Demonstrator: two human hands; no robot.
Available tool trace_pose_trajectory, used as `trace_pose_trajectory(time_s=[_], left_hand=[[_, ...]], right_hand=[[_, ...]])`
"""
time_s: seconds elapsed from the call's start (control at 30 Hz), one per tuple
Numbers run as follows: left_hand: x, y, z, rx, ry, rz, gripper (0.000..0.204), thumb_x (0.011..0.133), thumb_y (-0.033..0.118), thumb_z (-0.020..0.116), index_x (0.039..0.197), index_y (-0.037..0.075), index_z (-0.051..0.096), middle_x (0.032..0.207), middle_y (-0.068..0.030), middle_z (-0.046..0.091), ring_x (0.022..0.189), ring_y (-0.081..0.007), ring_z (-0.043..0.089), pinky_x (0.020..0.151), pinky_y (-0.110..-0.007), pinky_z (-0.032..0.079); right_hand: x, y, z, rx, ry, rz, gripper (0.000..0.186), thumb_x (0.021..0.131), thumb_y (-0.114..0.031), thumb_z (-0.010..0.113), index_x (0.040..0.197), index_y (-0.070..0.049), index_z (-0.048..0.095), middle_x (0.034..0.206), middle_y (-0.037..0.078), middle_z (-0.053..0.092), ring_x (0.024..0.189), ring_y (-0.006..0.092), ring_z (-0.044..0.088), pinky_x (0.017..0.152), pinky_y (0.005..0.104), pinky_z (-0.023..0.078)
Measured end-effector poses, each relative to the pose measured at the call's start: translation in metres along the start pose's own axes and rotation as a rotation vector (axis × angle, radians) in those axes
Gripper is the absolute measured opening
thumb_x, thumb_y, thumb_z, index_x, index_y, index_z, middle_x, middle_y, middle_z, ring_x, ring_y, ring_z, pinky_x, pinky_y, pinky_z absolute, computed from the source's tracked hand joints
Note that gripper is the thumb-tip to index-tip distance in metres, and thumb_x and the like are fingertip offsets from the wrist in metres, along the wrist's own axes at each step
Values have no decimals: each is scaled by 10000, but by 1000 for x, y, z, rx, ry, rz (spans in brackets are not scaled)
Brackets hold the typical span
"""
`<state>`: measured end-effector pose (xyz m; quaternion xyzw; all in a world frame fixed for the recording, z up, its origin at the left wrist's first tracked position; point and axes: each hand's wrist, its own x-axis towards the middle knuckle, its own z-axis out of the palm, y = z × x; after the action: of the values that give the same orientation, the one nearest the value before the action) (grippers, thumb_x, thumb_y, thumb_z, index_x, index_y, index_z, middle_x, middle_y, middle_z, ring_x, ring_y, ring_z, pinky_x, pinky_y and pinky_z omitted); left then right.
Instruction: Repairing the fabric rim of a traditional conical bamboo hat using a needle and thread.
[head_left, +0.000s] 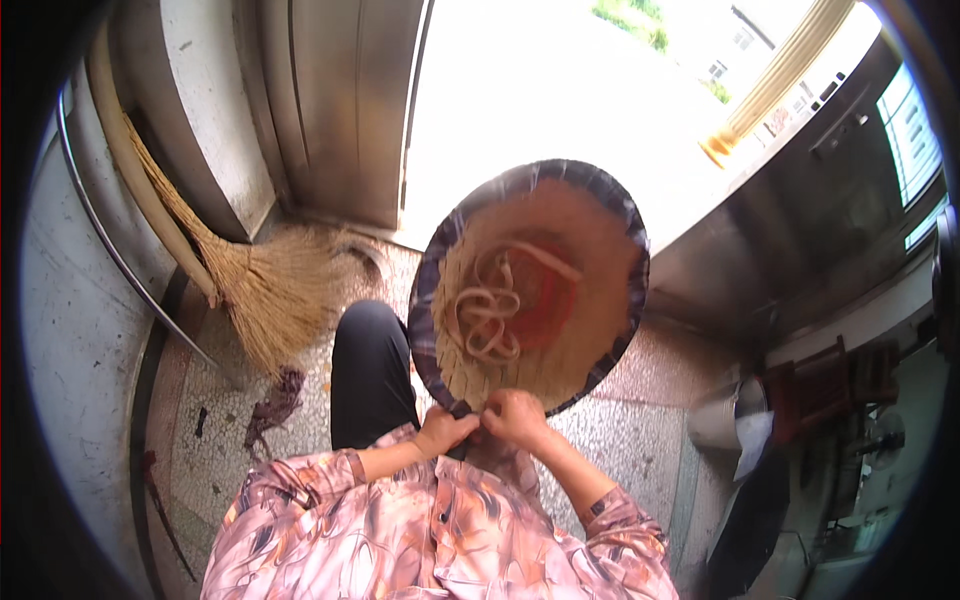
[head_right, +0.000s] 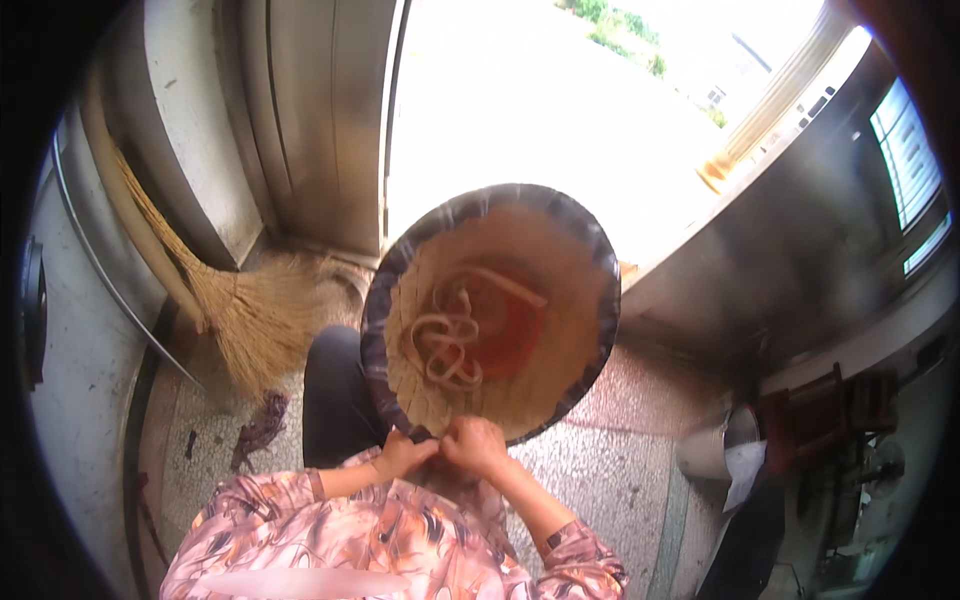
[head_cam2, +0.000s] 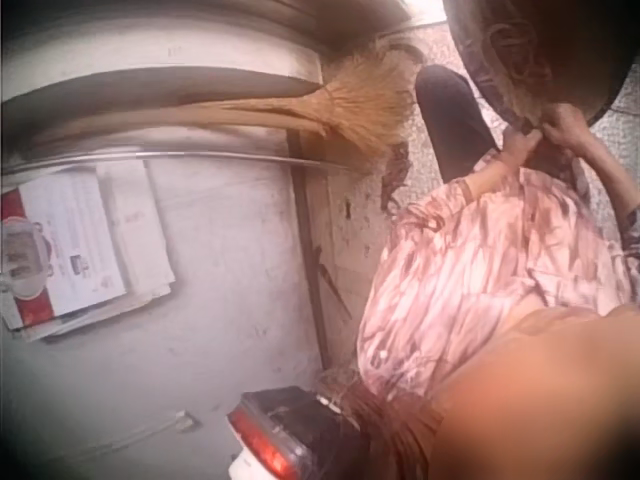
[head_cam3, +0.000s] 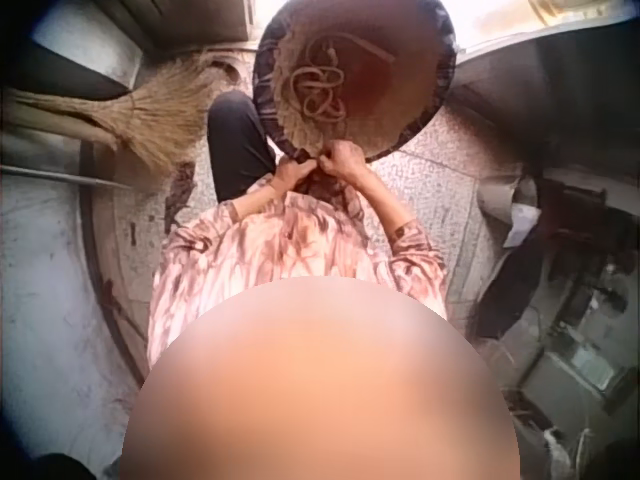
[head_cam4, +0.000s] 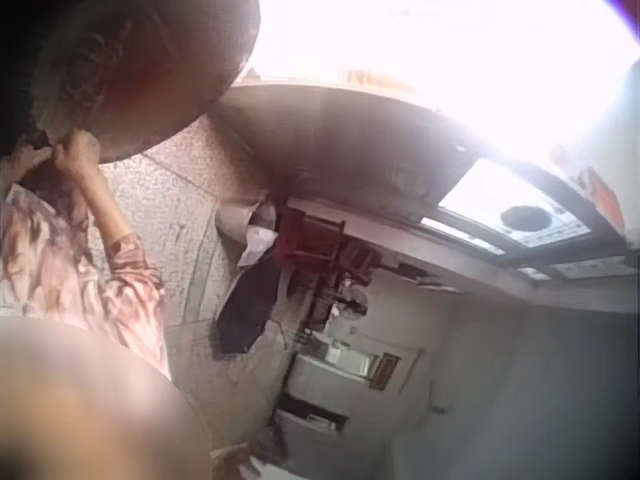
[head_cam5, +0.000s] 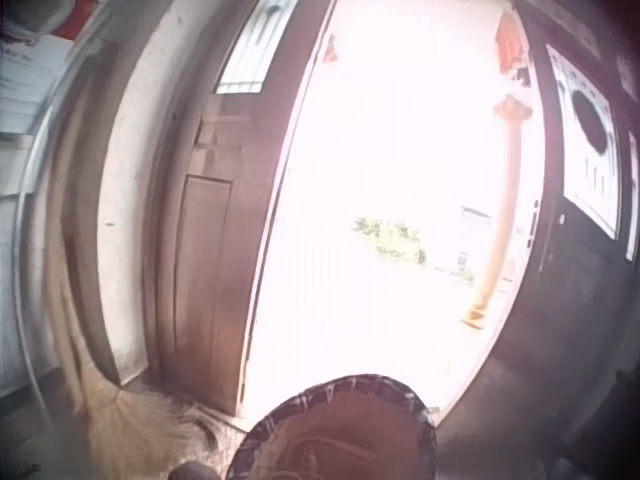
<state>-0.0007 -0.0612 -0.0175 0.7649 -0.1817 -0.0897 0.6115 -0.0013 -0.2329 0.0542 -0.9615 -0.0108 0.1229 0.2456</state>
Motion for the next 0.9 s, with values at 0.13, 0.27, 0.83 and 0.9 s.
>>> trace_pose_trajectory(time_s=[0.13, 0.27, 0.83, 0.9], left_hand=[[8, -15, 0, 130, -73, 304, 152, 851, 211, 622, 810, 80, 687, 647, -55, 661, 630, -206, 680, 587, -345, 533], [13, 5, 3, -393, -96, -256, 141, 828, 158, 661, 771, 29, 672, 621, -40, 659, 521, -139, 627, 501, -297, 497], [10, 18, 0, -512, -148, -534, 71, 796, 30, 689, 795, -30, 652, 659, -53, 652, 579, -168, 675, 509, -283, 502], [9, 15, 0, -469, -171, -494, 77, 798, 21, 687, 840, -32, 651, 689, -57, 658, 572, -175, 674, 503, -282, 499]], right_hand=[[4, 2, -10, 5, -60, -19, 226, 755, -253, 597, 834, -79, 718, 842, 170, 688, 841, 367, 664, 738, 461, 536], [3, 8, -7, 62, 27, -70, 195, 765, -216, 587, 806, -54, 688, 830, 184, 674, 816, 384, 650, 726, 481, 517], [-18, 20, 11, 340, 65, 123, 177, 768, -195, 630, 813, -35, 692, 806, 173, 680, 785, 357, 665, 694, 430, 519], [-19, 19, 11, 301, 140, -5, 151, 774, -170, 627, 811, -32, 677, 785, 166, 666, 747, 357, 656, 668, 422, 514]])
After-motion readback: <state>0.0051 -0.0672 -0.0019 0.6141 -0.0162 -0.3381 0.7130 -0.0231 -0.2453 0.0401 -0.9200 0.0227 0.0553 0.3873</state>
